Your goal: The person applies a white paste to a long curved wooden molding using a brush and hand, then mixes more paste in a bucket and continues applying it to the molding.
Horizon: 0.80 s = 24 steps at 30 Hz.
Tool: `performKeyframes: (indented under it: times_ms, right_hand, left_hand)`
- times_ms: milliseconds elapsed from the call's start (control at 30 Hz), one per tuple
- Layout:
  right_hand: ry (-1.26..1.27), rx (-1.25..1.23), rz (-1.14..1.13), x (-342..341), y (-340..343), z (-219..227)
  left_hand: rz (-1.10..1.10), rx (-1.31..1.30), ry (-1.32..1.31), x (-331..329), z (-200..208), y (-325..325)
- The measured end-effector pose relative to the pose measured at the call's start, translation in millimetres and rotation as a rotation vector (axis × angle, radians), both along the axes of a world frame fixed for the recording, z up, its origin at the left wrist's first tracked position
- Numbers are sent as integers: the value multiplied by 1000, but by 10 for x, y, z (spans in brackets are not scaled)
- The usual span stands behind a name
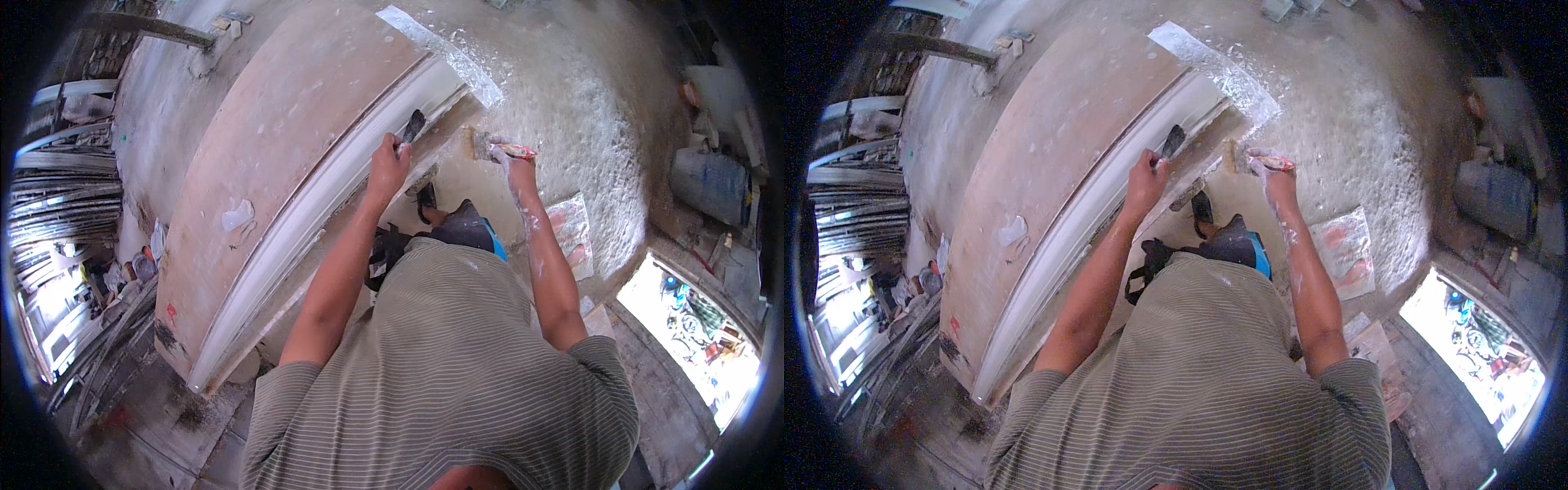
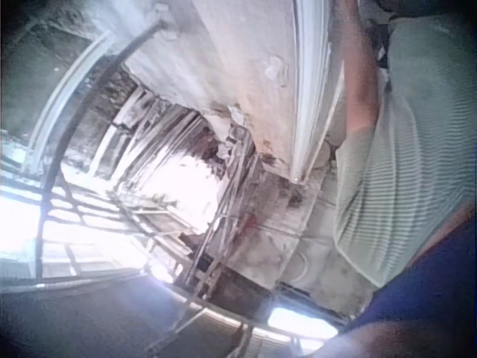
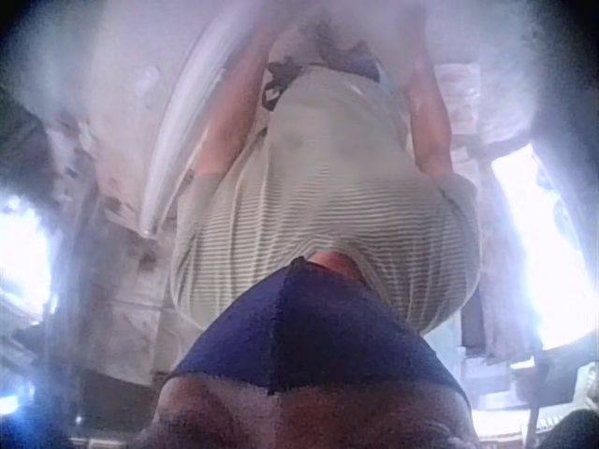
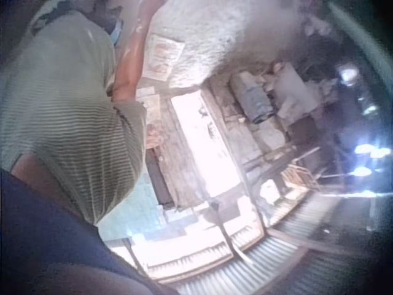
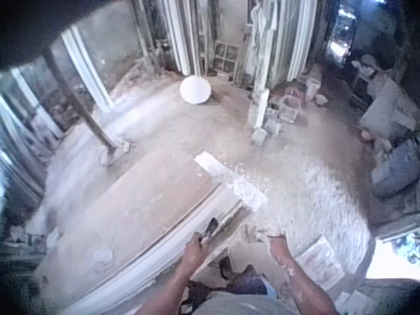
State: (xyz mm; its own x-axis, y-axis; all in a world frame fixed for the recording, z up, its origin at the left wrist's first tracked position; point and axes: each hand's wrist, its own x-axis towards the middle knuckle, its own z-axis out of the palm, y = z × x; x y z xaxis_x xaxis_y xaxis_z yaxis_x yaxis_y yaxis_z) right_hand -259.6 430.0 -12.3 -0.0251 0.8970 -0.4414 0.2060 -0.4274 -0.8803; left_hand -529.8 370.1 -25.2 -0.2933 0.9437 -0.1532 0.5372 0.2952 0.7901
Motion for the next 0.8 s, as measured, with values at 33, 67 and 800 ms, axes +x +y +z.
performKeyframes:
  times_ms: [33,67,800]
  right_hand:
    - [-13,-12,10,9,-2,-16]
    - [-26,-20,12,11,-13,-28]
    - [-106,58,-98,263,-39,-79]
  left_hand:
    - [29,26,-40,-10,39,-48]
    - [50,55,-79,-17,92,-124]
    - [-214,-110,107,444,32,1240]
